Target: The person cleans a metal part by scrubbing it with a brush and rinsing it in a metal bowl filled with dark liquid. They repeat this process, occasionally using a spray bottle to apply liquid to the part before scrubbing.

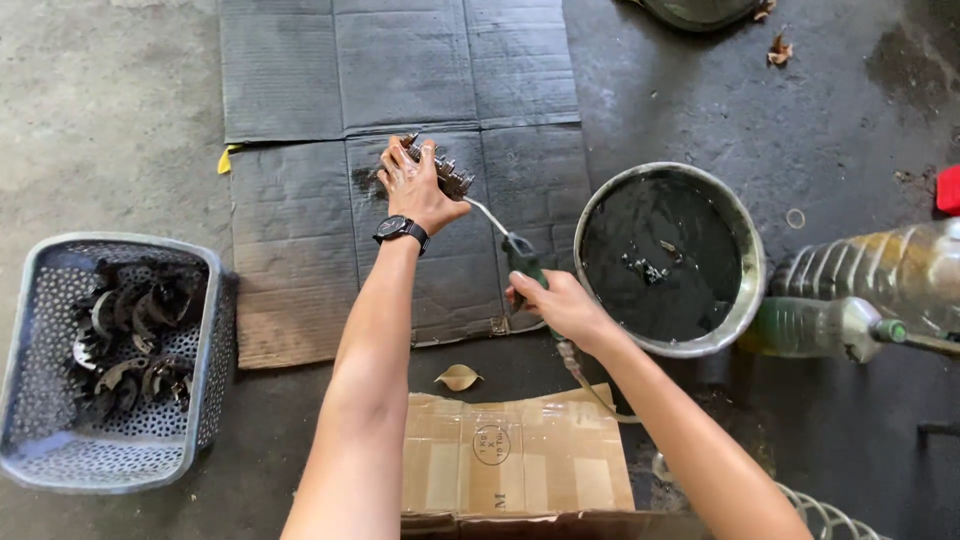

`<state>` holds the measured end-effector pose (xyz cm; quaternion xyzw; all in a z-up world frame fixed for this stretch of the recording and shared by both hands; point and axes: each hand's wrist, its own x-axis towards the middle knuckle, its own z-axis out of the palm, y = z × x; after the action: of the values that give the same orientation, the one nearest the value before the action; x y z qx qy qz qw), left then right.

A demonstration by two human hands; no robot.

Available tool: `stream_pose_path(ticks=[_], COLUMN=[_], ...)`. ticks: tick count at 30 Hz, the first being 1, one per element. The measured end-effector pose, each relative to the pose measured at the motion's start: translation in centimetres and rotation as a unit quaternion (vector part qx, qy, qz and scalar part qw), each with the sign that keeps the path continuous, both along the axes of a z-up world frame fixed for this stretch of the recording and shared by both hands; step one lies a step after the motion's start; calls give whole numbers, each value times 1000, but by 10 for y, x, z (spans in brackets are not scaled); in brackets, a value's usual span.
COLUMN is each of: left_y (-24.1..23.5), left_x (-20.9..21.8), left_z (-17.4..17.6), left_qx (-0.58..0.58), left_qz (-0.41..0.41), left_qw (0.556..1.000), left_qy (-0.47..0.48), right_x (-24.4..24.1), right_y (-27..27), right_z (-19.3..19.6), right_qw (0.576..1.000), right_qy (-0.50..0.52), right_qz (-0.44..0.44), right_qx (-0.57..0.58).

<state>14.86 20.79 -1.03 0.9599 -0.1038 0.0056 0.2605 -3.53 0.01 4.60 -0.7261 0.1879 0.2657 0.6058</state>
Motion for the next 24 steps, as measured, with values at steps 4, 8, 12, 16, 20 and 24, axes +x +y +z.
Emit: stream_pose_path(ticks=[4,8,12,16,20,24], left_y=[-3,-4,-2,-4,-7,-10], left_x=[2,3,2,1,0,-1], left_z=[-3,-6,-10,-10,-5,-3], left_qx=[-3,-10,-10,-6,-12,-5], left_qz=[-4,5,8,0,-8,-19], left_qw=[1000,1000,999,999,999,999], left_qy=[11,24,46,49,48,51], right_x=[7,11,20,30,39,45], right_y=[12,17,15,20,18,21], right_z=[17,24,21,34,28,33], right_qw=[993,981,981,984,988,984], right_qy=[-36,-39,-49,-37,-33,-19], right_qz=[17,0,1,5,-7,-13], right_qx=[-112,-192,-185,-176,-152,-179])
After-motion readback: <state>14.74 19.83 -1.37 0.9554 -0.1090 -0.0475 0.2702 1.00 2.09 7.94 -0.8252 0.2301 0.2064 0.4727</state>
